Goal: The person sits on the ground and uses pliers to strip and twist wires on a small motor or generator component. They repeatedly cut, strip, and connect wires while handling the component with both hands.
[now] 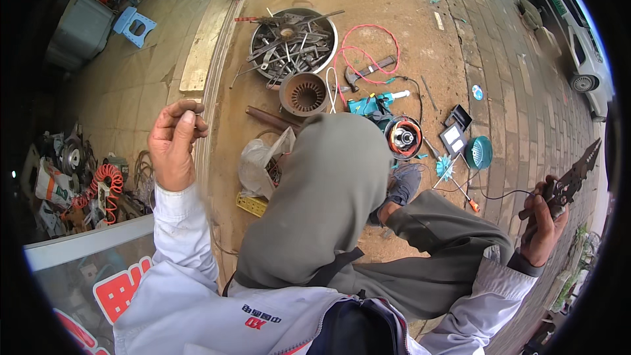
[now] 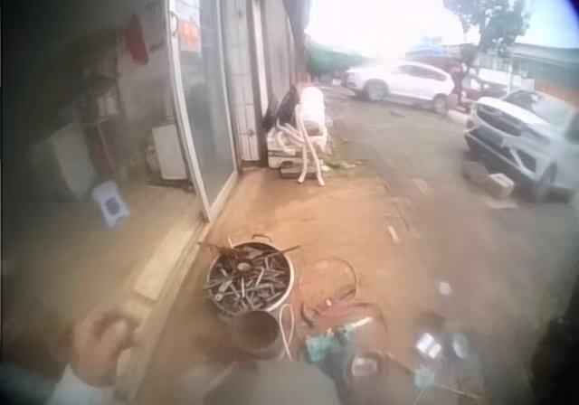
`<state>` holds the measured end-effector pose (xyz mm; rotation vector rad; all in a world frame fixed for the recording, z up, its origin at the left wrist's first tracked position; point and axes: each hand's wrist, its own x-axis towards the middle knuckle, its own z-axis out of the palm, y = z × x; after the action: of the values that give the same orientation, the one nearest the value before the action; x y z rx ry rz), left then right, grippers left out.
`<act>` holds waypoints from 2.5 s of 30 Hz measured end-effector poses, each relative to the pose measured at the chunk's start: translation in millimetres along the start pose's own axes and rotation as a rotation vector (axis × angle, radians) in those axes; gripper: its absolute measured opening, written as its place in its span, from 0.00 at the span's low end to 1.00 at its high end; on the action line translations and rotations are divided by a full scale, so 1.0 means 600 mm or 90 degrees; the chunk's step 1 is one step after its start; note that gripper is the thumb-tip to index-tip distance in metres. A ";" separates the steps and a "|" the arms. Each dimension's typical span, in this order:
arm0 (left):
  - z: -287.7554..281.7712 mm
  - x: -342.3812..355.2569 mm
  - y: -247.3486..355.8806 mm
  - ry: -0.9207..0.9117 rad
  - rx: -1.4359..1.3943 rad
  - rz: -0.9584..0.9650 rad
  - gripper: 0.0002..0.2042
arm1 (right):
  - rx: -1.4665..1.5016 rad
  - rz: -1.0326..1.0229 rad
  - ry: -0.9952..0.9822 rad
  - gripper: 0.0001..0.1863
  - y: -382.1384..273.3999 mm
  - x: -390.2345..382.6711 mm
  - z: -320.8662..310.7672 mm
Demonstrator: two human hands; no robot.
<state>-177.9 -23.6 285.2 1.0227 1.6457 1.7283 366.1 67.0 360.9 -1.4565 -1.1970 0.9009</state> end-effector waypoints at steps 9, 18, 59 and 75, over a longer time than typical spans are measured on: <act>-0.130 -0.249 -0.354 0.010 0.337 -0.357 0.10 | -0.134 0.052 0.052 0.28 0.103 0.068 -0.107; 0.093 -0.216 -0.188 -0.377 0.407 -0.001 0.11 | -0.157 0.086 0.054 0.24 0.090 0.088 -0.068; -0.018 -0.105 -0.365 -0.332 0.965 -0.434 0.08 | -0.339 -0.085 -0.182 0.25 0.119 0.116 -0.134; -0.060 -0.148 -0.313 0.049 0.215 -0.435 0.06 | -0.314 -0.004 -0.120 0.23 0.075 0.090 -0.032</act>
<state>-179.2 -95.5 87.2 0.4318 2.0666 1.0691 406.6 115.0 324.0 -1.7797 -1.6449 0.7833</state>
